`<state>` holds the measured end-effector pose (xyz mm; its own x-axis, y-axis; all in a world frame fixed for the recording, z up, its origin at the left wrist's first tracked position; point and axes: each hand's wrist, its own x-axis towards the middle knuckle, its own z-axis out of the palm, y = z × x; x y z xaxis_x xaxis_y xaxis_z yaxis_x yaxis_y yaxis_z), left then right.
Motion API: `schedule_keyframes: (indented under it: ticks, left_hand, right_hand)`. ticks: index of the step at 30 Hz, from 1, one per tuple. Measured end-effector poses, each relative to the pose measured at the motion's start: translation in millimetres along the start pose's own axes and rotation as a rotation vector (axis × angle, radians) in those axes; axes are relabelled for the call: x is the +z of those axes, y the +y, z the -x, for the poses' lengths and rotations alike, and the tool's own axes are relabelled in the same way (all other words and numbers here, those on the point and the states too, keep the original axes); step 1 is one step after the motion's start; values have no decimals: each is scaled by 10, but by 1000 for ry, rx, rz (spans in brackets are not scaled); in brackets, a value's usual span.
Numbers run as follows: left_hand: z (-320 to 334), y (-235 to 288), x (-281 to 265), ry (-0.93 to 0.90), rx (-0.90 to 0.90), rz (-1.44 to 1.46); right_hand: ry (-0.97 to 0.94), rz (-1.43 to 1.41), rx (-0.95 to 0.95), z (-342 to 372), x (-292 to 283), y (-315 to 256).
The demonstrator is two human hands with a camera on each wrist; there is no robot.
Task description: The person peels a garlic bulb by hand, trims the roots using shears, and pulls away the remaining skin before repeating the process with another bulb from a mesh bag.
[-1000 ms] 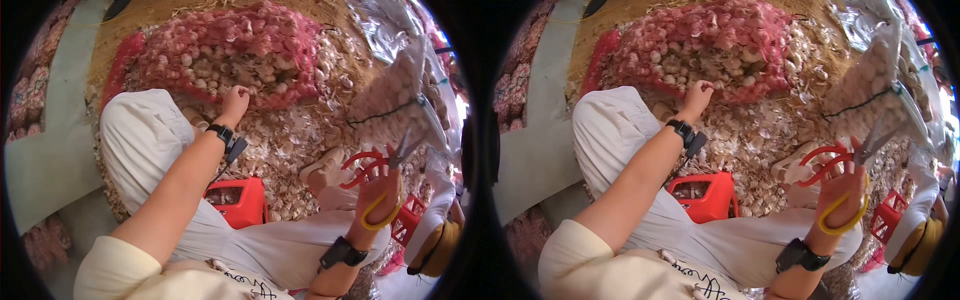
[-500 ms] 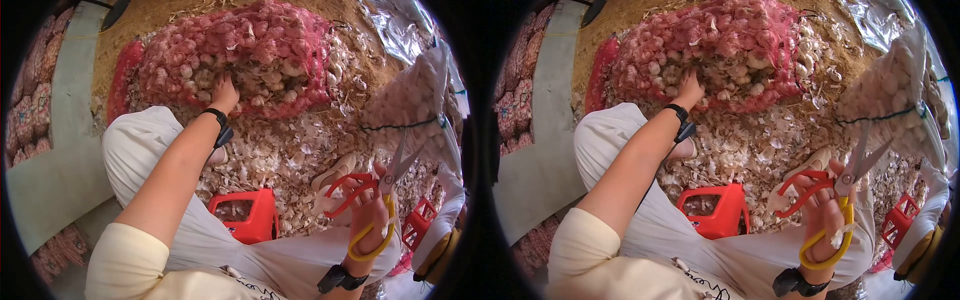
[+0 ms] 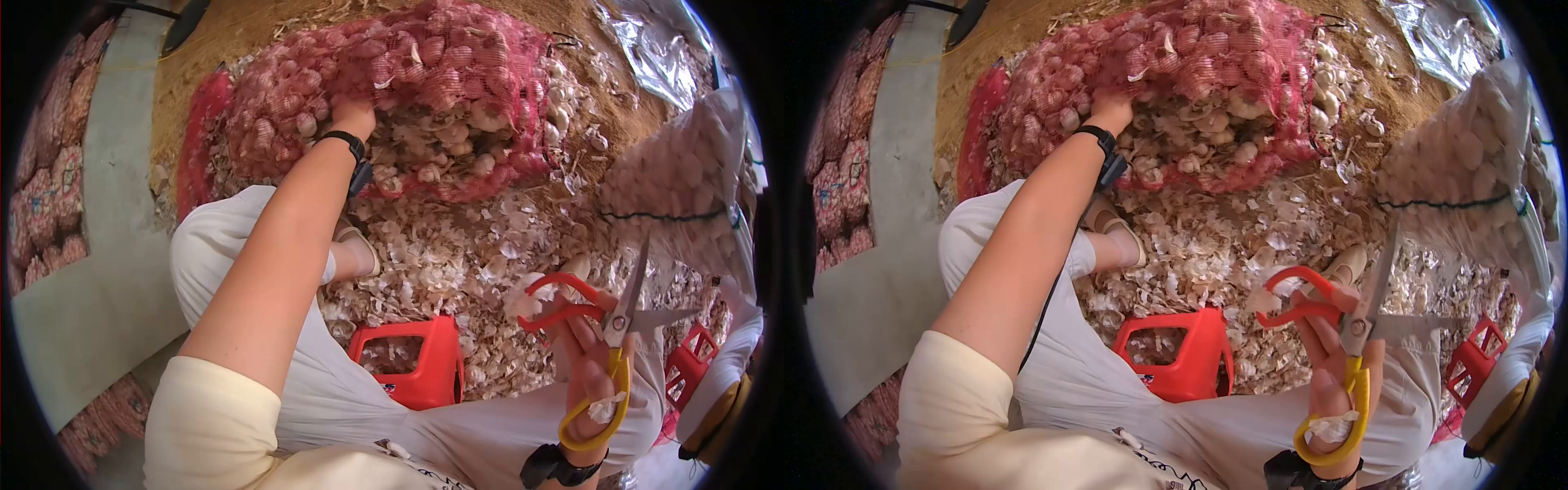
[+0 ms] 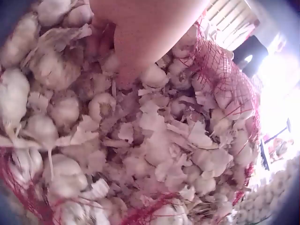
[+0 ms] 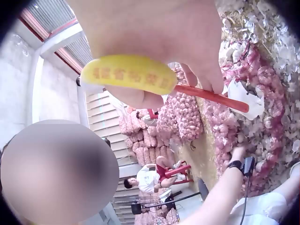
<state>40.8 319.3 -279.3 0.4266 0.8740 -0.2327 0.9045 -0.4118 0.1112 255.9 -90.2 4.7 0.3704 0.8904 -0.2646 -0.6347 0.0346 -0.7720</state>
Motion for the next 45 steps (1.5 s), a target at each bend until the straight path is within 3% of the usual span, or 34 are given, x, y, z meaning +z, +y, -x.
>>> schedule_keyframes:
  ticks: [1, 2, 3, 5, 7, 9, 11, 13, 15, 16, 17, 18, 19, 21, 22, 23, 25, 33, 45]
  left_hand:
    - [-29, 50, -18, -42, 89, -127]
    - [33, 135, 27, -27, -84, -26]
    - [134, 262, -31, -28, -74, -18]
    - [279, 417, -130, 2, -302, 259]
    - [379, 437, -126, -24, -351, 337]
    - [801, 643, -465, -408, -476, 1465]
    - [1071, 876, -789, -460, -390, 1579]
    - [1192, 1068, -1033, -499, -267, 1531]
    - [1405, 1242, -1360, -649, 14, 1711]
    - [1522, 1299, -1517, -639, 32, 1708]
    - [1651, 1355, -1662, -695, 159, 1778]
    - [1789, 1400, -1792, -750, 290, 1842]
    - [1942, 1427, -1906, -743, 306, 1842]
    - [2261, 1430, -2093, -767, 258, 1894]
    - [2411, 1404, -2158, -756, 267, 1898]
    - [2550, 1368, -2215, -782, 257, 1929]
    - [2802, 1300, -2270, -797, 253, 1970]
    - [3486, 1145, -2280, -812, 175, 2080]
    - [3581, 1118, -1922, -997, 87, 2101]
  right_hand:
    - [9, 6, -7, -21, 59, -28]
    - [127, 154, 39, -41, 154, -67]
    - [246, 300, 89, -52, 199, -106]
    - [186, 324, 56, -63, 85, -78]
    - [384, -10, 226, -89, 4, -47]
    - [339, 1, 208, -105, 52, -9]
    - [287, 16, 183, -95, 61, 17]
    - [127, 154, 217, -97, 90, -19]
    - [186, 239, 183, -88, 266, -38]
    - [178, 238, 186, -74, 254, -20]
    - [171, 238, 189, -40, 218, 12]
    - [45, 263, 100, -2, 87, 55]
    - [40, 268, 87, 41, 88, 97]
    - [44, 960, -286, 120, 129, 154]
    - [76, 1155, -345, 173, 143, 176]
    - [71, 1160, -354, 223, 151, 206]
    - [-7, 1372, -571, 321, 180, 252]
    - [-109, 1600, -680, 696, 459, 270]
    - [-143, 1558, -640, 696, 420, 481]
